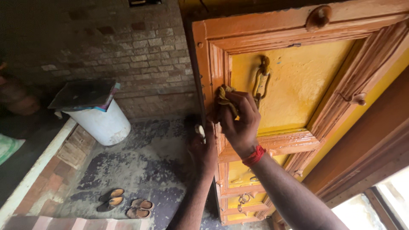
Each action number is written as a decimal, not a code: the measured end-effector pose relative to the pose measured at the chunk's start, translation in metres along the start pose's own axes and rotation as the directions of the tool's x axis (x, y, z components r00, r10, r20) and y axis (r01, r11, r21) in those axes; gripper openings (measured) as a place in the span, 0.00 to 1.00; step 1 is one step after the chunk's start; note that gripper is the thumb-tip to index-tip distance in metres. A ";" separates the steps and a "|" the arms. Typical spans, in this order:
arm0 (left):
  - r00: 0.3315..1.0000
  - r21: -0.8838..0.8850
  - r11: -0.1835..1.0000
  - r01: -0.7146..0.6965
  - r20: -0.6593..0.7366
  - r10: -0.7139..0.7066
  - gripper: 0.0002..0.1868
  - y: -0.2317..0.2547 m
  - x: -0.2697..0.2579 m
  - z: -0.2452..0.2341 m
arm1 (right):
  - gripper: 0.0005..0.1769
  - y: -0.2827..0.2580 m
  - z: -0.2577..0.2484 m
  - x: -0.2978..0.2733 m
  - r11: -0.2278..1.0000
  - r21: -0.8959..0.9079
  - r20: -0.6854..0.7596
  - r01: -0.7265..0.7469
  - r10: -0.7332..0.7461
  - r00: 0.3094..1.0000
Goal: The person scrubs a yellow wooden door with a toothbrush, focusing on the carved edges and around the chain latch. They then wipe the door surface with a cloth, removing residue from the scrubbed areas.
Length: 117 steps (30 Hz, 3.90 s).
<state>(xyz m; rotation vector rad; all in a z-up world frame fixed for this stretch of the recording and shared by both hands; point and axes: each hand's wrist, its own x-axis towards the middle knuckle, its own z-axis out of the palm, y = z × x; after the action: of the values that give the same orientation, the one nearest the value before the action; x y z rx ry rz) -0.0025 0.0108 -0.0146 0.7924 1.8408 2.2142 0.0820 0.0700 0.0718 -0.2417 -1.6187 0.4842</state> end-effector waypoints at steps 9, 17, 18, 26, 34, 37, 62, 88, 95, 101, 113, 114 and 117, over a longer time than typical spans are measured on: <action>0.963 0.035 0.963 -0.266 -0.031 0.267 0.19 -0.008 0.002 0.002 | 0.15 0.005 -0.004 -0.016 0.996 -0.074 0.037 0.051 -0.049 0.998; 0.978 -0.035 0.977 -0.211 -0.006 0.211 0.16 0.001 0.000 0.004 | 0.14 0.005 0.000 -0.019 0.997 -0.071 0.011 0.034 -0.034 0.999; 0.961 -0.011 0.961 -0.275 -0.010 0.275 0.16 0.001 0.000 0.003 | 0.14 0.005 0.000 -0.019 0.998 -0.063 0.010 0.029 -0.029 1.000; 0.989 0.014 0.989 -0.149 0.015 0.149 0.17 -0.011 0.002 0.004 | 0.14 0.007 0.001 -0.021 0.996 -0.077 0.004 0.033 -0.033 0.999; 0.976 0.031 0.976 -0.213 -0.025 0.214 0.17 -0.003 0.002 0.004 | 0.14 0.016 0.001 -0.041 0.995 -0.097 0.024 -0.001 0.003 1.000; 0.982 0.051 0.982 -0.181 -0.040 0.183 0.17 -0.003 0.000 0.005 | 0.14 0.016 0.002 -0.043 0.996 -0.087 0.020 -0.002 0.004 1.000; 0.916 0.128 0.911 -0.391 -0.042 0.399 0.18 0.004 -0.002 0.003 | 0.16 -0.007 0.000 0.006 0.990 -0.074 0.038 0.119 -0.116 0.992; 0.950 0.034 0.959 -0.280 -0.136 0.282 0.14 -0.004 -0.004 0.022 | 0.16 -0.005 0.004 -0.008 0.976 -0.075 -0.007 0.203 -0.204 0.979; 0.915 0.108 0.916 -0.387 -0.083 0.396 0.15 -0.033 0.001 0.023 | 0.18 -0.012 0.014 0.009 0.971 -0.171 -0.084 0.169 -0.185 0.979; 0.955 0.182 0.943 -0.279 -0.046 0.292 0.16 -0.045 0.004 0.013 | 0.18 -0.005 0.025 -0.015 0.986 -0.161 -0.146 0.035 -0.059 0.988; 0.964 0.051 0.963 -0.263 0.033 0.262 0.16 0.009 -0.001 -0.008 | 0.12 -0.011 0.036 -0.018 0.983 0.124 -0.166 -0.133 0.153 0.974; 0.967 0.055 0.966 -0.254 0.051 0.251 0.16 0.009 0.000 -0.008 | 0.12 -0.013 0.035 -0.012 0.990 0.090 -0.160 -0.111 0.124 0.979; 0.968 0.003 0.973 -0.231 0.103 0.230 0.17 0.005 0.004 -0.009 | 0.12 -0.017 0.038 -0.004 0.958 0.237 -0.119 -0.160 0.192 0.974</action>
<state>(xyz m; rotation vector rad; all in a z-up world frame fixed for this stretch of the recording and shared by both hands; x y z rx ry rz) -0.0086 0.0036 -0.0094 1.1540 1.7999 2.2461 0.0476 0.0467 0.0746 -0.2447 -1.3966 0.7673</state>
